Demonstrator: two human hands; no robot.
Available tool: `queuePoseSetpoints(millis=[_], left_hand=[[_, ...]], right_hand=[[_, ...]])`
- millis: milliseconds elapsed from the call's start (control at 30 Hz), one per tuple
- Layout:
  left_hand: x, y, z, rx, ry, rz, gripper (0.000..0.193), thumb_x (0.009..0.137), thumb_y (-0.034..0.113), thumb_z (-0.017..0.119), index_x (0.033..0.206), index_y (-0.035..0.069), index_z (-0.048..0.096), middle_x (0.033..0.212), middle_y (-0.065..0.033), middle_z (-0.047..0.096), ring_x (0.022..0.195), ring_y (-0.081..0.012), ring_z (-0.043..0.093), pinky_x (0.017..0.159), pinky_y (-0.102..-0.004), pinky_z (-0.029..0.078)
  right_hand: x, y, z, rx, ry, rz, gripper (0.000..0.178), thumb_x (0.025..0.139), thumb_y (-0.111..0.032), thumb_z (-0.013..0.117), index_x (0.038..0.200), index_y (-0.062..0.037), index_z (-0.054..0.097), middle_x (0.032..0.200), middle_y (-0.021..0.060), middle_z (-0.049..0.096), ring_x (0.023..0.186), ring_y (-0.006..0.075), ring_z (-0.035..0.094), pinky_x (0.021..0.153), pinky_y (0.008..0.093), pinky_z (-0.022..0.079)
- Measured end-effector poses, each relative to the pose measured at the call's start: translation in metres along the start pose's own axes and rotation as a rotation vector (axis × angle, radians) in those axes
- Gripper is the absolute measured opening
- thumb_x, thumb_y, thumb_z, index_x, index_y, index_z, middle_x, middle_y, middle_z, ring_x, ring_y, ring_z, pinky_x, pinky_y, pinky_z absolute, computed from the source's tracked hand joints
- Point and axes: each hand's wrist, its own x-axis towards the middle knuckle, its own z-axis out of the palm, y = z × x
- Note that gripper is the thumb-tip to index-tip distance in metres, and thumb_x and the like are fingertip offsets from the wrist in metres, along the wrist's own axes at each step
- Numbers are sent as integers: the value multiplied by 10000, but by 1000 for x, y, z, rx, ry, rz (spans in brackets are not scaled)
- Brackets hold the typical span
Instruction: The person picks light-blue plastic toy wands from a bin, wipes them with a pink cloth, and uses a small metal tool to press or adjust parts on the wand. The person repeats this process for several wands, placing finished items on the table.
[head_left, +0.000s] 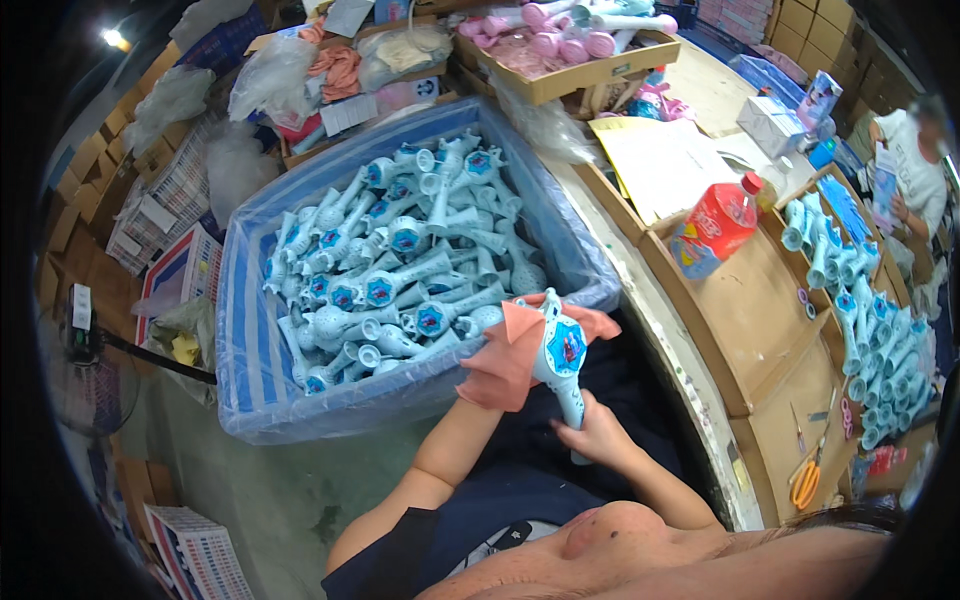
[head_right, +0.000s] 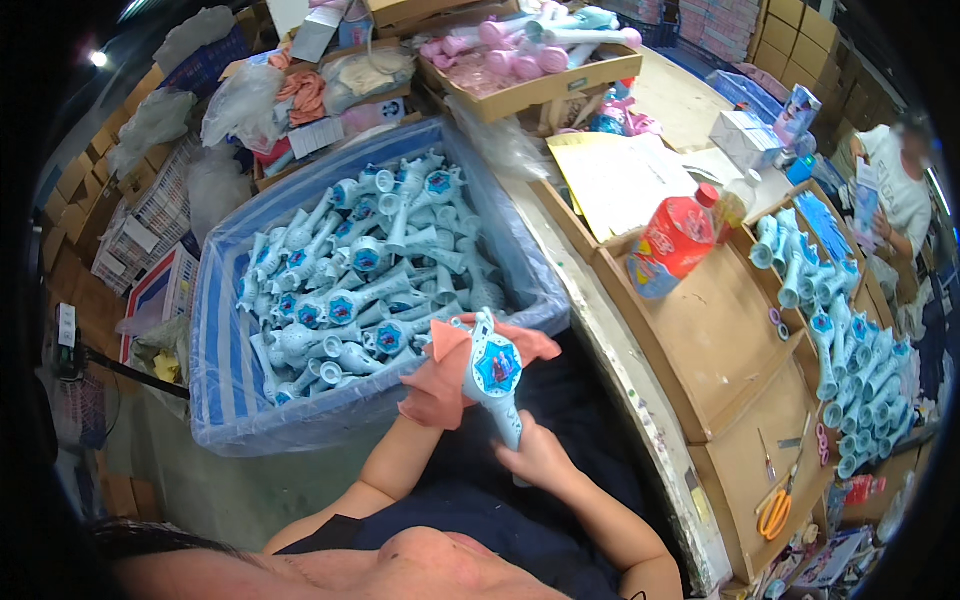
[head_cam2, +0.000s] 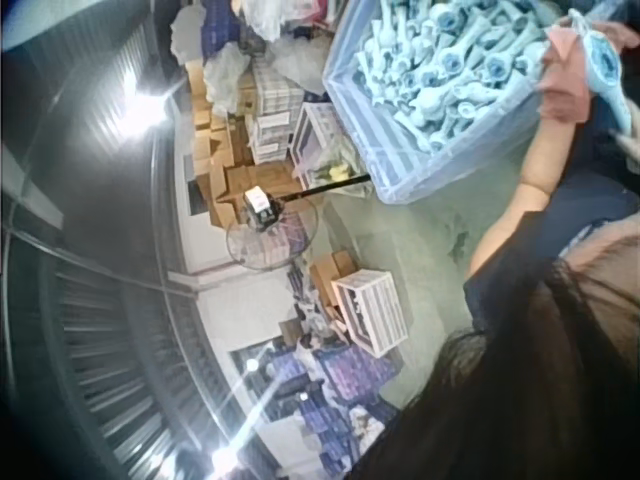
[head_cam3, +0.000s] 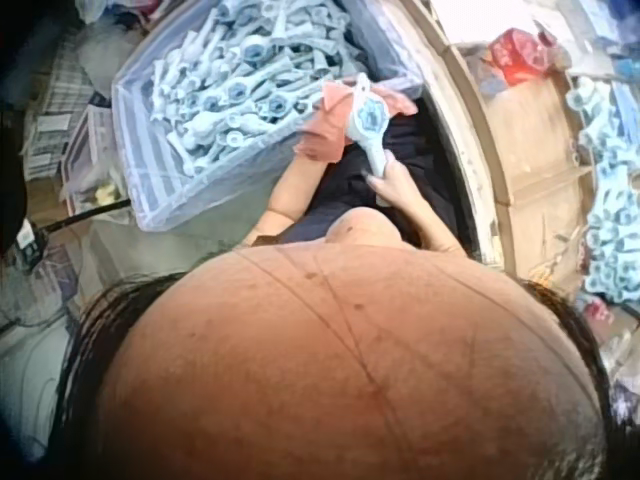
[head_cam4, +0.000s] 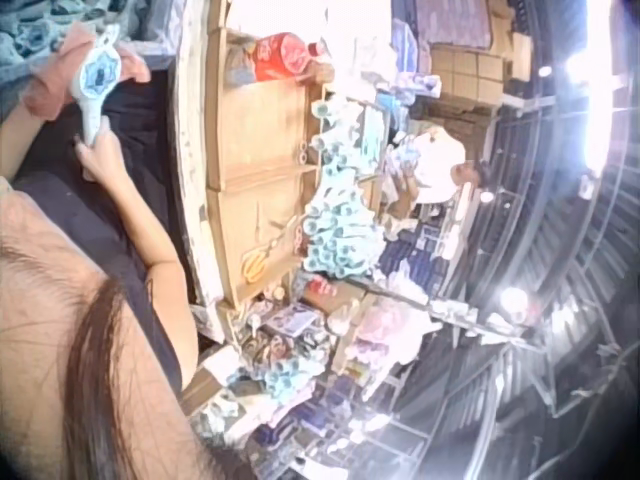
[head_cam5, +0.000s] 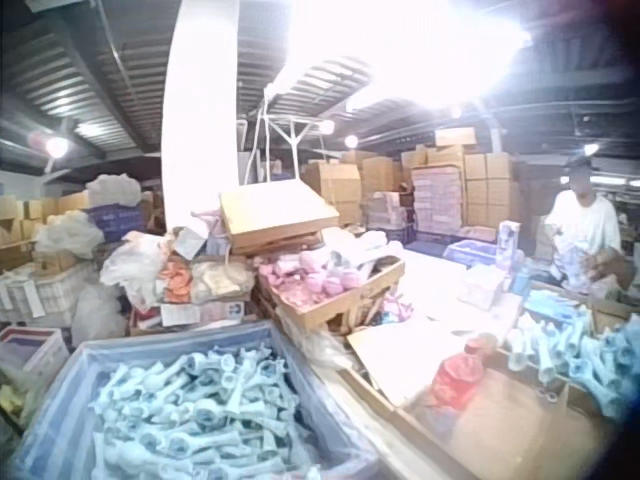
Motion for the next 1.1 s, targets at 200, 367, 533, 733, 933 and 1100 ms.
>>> queuePoseSetpoints(millis=[200,367,533,733,933,1100], left_hand=[[-16,7,4,893,-131,297,273,984,169,524,1132,-40,618,1091,-122,688,990,-168,654,899,-318,516],[14,-25,27,613,-215,179,222,952,110,551,1100,-29,640,954,-103,669,828,-191,629,828,-314,495],[5,-45,13,415,-181,16,239,934,230,541,929,-6,578,878,-125,660,805,-234,624,756,-359,512],[-2,-41,55,-291,278,-43,679,1070,601,344,1207,-8,609,1088,-170,701,1023,-257,675,904,-358,554],[-8,-39,53,-121,170,-75,565,1073,503,376,1152,7,634,1024,-148,698,946,-252,667,807,-376,565],[-5,-33,18,-669,-88,-355,614,1042,549,414,1238,-2,599,1157,-189,678,1024,-344,673,835,-481,573]], right_hand=[[-33,18,-9,618,-515,-46,256,940,-117,747,1039,-66,517,775,32,617,626,137,641,562,306,528],[9,16,-3,-483,393,7,302,856,-167,677,1018,18,501,833,278,704,758,447,713,677,533,569],[0,11,20,-487,504,-28,348,867,-194,681,1005,38,460,775,279,690,688,452,709,646,531,585],[-12,16,17,-525,484,20,356,843,-178,689,1010,39,460,771,286,686,682,469,699,662,539,587],[-17,12,13,-266,335,-1,415,842,-221,699,1061,51,474,888,367,674,808,533,679,717,579,559],[-38,15,15,643,-131,-68,286,938,-132,702,1135,5,546,734,39,627,618,129,649,567,306,536]])
